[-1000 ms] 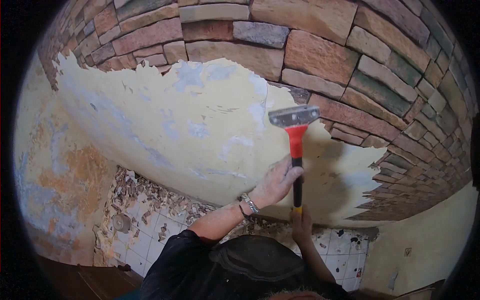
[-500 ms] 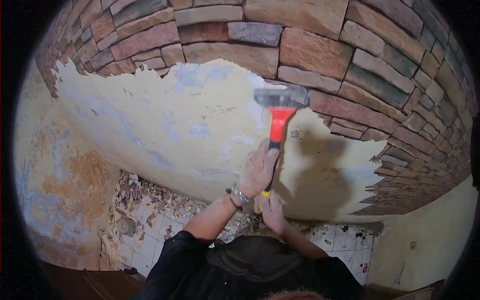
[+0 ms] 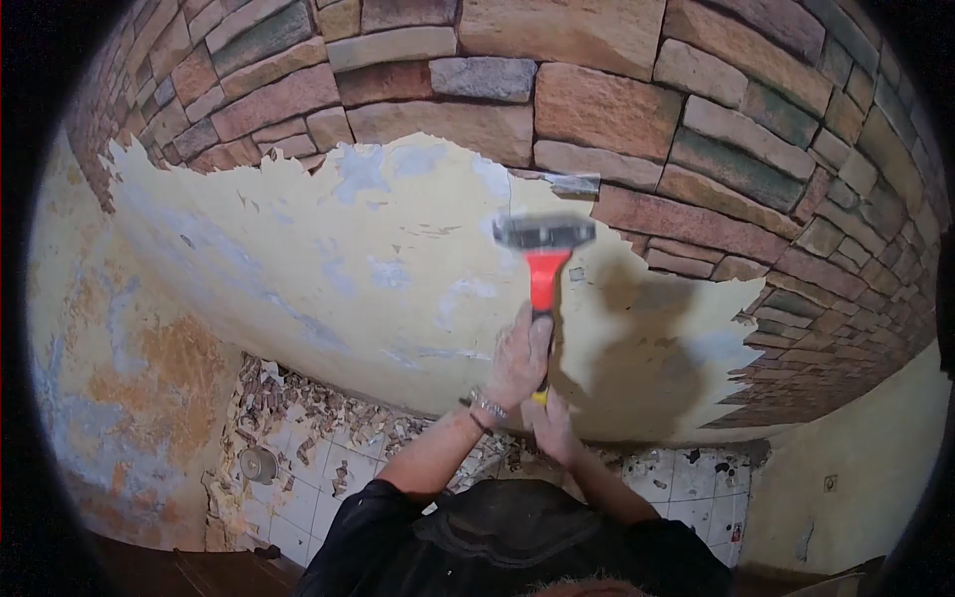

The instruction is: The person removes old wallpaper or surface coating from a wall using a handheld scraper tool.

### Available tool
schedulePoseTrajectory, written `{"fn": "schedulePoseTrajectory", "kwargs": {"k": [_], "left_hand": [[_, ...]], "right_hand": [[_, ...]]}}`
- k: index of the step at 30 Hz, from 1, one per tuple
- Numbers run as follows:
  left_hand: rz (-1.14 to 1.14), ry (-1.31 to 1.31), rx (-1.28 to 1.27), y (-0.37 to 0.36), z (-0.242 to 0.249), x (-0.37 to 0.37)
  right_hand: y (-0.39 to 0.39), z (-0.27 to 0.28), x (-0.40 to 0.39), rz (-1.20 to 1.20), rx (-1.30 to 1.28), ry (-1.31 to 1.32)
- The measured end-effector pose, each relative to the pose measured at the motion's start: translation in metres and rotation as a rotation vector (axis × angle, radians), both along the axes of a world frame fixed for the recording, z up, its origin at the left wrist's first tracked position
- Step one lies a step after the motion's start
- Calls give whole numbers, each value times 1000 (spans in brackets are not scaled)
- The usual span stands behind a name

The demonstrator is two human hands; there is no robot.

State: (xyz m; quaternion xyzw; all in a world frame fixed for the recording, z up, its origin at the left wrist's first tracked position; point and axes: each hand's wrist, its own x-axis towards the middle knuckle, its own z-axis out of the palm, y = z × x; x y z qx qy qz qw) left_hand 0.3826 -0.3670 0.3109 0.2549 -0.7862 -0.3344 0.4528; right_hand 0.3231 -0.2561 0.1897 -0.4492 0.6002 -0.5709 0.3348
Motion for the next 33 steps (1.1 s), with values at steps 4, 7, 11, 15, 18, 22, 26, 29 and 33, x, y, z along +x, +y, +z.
{"fn": "schedulePoseTrajectory", "kwargs": {"k": [4, 7, 11, 15, 18, 22, 26, 29, 33], "left_hand": [[34, 65, -45, -2, 42, -9], [-26, 93, 141, 7, 28, -1], [-64, -45, 241, 26, -40, 8], [27, -185, 232, 31, -64, 16], [10, -191, 202, 18, -52, 20], [57, -154, 54, 9, -39, 17], [-37, -175, 153, 6, -47, 24], [14, -187, 34, -7, -28, 16], [-7, -108, 58, -5, 5, 9]], "right_hand": [[-27, 37, -23, -27, 21, 136], [-9, 23, -12, -77, -59, 214], [41, -33, -11, -20, 151, -19], [41, -61, -6, 63, 162, -10], [21, -58, 1, 52, 169, 5], [4, -38, -1, 40, 185, 79], [3, -64, 12, 25, 93, 11], [-15, -44, -2, 75, 48, 239], [-20, -43, 6, -141, -296, 577]]}}
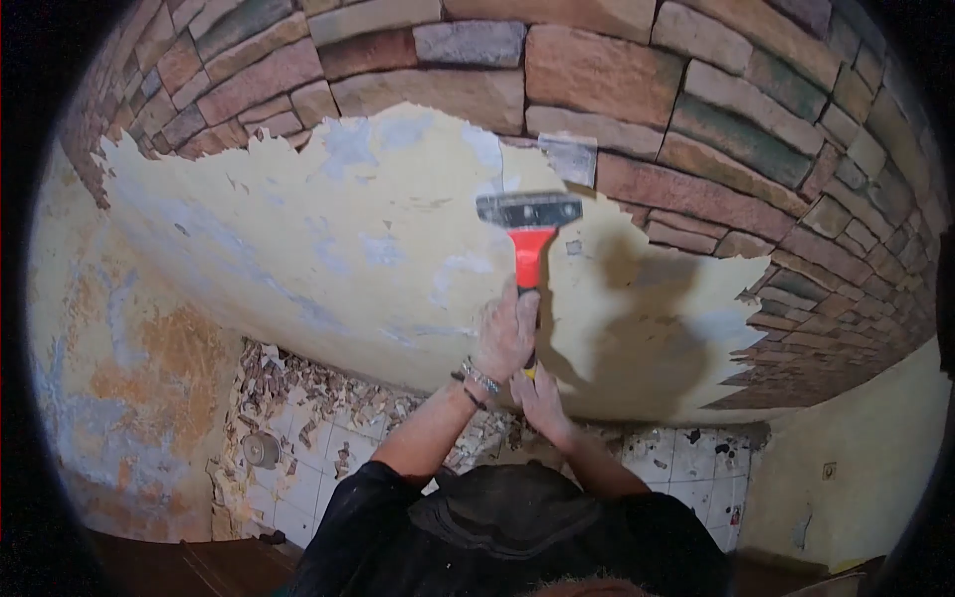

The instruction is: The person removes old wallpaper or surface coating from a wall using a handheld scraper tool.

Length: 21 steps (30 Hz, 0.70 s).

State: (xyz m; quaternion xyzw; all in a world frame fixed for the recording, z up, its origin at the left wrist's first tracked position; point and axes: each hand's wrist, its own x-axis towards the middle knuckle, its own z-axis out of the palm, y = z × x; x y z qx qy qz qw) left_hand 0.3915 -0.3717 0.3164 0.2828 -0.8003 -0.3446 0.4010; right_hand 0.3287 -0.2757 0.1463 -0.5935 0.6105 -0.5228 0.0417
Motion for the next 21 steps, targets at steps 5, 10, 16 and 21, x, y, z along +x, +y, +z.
{"fn": "schedulePoseTrajectory", "kwargs": {"k": [5, 10, 16, 21], "left_hand": [[10, 30, -227, 11, 25, -17], [-102, 241, 121, 18, 56, -31], [-264, 289, 240, 41, 46, -41], [-290, -1, -150, 55, -1, -46]], "right_hand": [[18, 43, -12, -4, 210, -646], [30, 95, -45, -193, 191, -184], [105, 61, -84, -156, 86, -509], [122, -17, -95, -147, 172, -272]]}}
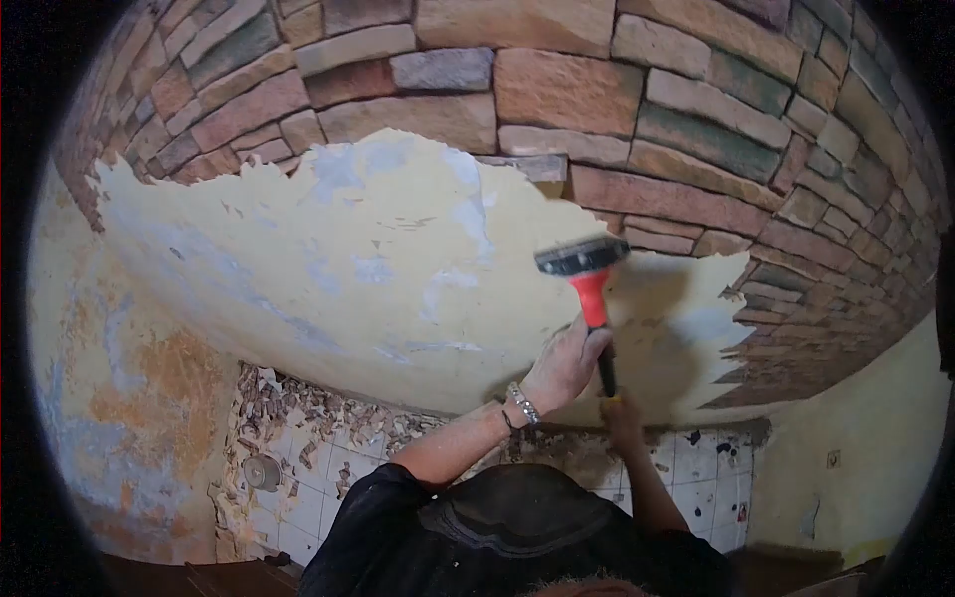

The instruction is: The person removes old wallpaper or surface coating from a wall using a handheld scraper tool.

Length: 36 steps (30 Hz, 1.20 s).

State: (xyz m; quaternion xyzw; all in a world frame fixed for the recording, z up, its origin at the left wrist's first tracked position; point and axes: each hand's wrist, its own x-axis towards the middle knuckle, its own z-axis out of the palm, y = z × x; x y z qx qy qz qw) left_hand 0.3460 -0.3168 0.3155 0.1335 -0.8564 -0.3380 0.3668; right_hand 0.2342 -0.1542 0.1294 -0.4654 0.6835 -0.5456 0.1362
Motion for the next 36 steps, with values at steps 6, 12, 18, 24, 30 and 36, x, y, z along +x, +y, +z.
{"fn": "schedulePoseTrajectory", "kwargs": {"k": [6, 12, 18, 24, 30, 36], "left_hand": [[112, -190, 176, -12, -26, 12], [155, -137, 87, -22, -7, 9], [98, -250, 39, -25, -9, 1], [65, -257, -85, -10, -26, -6], [52, -314, 38, -1, -19, -22], [93, -319, -4, 0, -19, -37]], "right_hand": [[-41, 22, 57, 169, 120, -195], [-74, 38, 65, 285, -95, -442], [-69, 41, 71, 326, -136, -602], [-46, -1, 71, 321, -175, -608], [-36, 29, 58, 245, -89, -593], [-36, 29, 46, 147, -31, -552]]}}
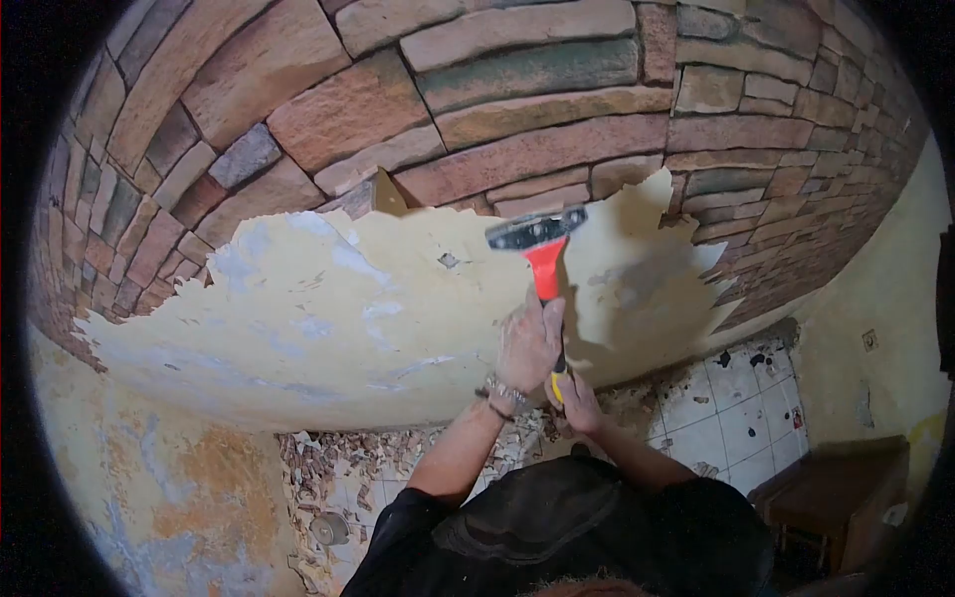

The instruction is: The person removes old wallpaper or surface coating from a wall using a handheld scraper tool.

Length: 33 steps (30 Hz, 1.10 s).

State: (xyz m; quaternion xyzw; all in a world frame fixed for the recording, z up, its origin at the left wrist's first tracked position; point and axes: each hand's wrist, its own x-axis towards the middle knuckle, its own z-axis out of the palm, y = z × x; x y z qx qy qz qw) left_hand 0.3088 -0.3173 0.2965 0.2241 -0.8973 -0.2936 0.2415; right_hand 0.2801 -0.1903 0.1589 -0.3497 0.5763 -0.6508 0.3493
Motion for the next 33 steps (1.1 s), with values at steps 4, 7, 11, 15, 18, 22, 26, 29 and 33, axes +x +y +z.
{"fn": "schedulePoseTrajectory", "kwargs": {"k": [4, 7, 11, 15, 18, 22, 26, 29, 33], "left_hand": [[16, 43, 20, 7, -4, 5], [17, 22, 112, 14, -9, 7], [144, 6, -27, 21, 11, -10], [61, 145, -32, 20, -16, 1], [81, 33, -386, 4, -28, 0], [129, 218, -24, 11, 14, 2], [114, 245, 4, 14, -7, 12], [142, 282, -14, 4, 25, 5], [131, 294, 64, 10, 16, 19]], "right_hand": [[-11, -107, 13, -144, -46, 541], [15, -47, 11, -15, -39, 24], [1, 6, -20, -69, 35, 158], [13, -58, 10, -278, -46, 611], [-3, -46, -9, -402, -204, 1021], [-11, -19, -1, -227, -141, 716], [3, -47, 9, -261, -44, 966], [-7, -31, 6, -350, -236, 1167], [-5, -26, 9, 29, 16, 543]]}}
